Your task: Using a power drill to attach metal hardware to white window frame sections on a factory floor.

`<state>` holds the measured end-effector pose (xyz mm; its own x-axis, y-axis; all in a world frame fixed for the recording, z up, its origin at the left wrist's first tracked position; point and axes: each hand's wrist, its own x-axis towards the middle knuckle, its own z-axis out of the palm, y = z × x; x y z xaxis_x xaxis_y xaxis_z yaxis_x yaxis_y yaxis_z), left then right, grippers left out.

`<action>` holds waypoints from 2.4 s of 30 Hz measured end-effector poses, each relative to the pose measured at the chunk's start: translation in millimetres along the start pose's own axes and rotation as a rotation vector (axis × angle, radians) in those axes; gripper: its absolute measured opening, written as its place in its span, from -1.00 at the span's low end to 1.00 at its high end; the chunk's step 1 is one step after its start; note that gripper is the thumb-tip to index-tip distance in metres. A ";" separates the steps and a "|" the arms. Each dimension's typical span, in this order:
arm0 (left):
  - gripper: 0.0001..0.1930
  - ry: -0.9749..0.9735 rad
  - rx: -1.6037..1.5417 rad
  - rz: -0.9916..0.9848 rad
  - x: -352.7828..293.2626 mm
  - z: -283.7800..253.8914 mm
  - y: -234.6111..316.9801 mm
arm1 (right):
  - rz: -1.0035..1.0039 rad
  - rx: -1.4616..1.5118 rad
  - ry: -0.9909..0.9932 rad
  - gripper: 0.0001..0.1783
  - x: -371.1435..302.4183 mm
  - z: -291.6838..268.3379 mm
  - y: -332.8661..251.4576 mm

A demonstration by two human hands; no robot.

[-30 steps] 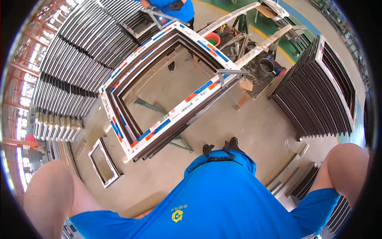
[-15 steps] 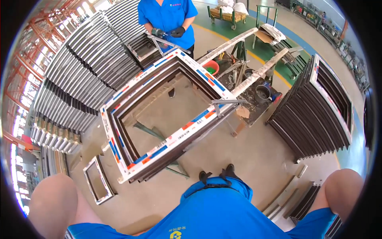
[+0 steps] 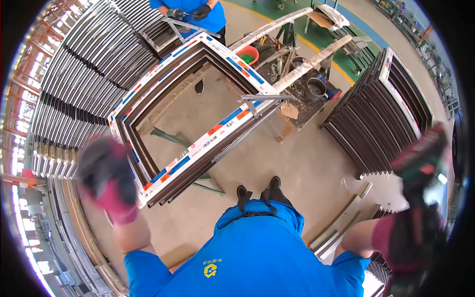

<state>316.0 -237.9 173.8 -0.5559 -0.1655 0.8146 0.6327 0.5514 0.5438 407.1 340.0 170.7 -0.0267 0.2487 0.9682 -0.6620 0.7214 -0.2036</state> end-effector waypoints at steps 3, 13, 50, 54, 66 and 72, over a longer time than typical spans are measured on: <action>-0.79 -0.155 -0.125 -0.497 -25.8 87.3 -35.8 | 0.829 0.402 -0.096 -0.67 -100.9 44.4 14.7; -0.79 -0.516 -0.232 -0.926 -85.9 273.1 -199.5 | 1.161 0.323 -0.795 -0.74 -340.7 161.2 33.6; -0.64 -1.092 0.050 -0.987 -86.6 367.4 -237.5 | 1.161 0.476 -0.973 -0.66 -401.4 214.5 81.1; -0.61 -1.115 0.097 -1.001 -83.0 368.4 -233.7 | 1.178 0.511 -0.949 -0.67 -403.6 214.7 82.9; -0.65 -1.115 0.069 -0.974 -83.6 371.1 -234.9 | 1.324 0.578 -0.878 -0.54 -413.0 218.4 87.5; -0.67 -1.124 0.117 -1.015 -84.5 370.9 -237.8 | 1.160 0.445 -0.968 -0.48 -386.9 222.3 100.4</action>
<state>12.5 -51.8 -99.2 -0.8606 0.1570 -0.4845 -0.2739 0.6595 0.7001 184.4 172.6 -192.0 -0.9910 -0.1080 0.0793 -0.0956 0.1550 -0.9833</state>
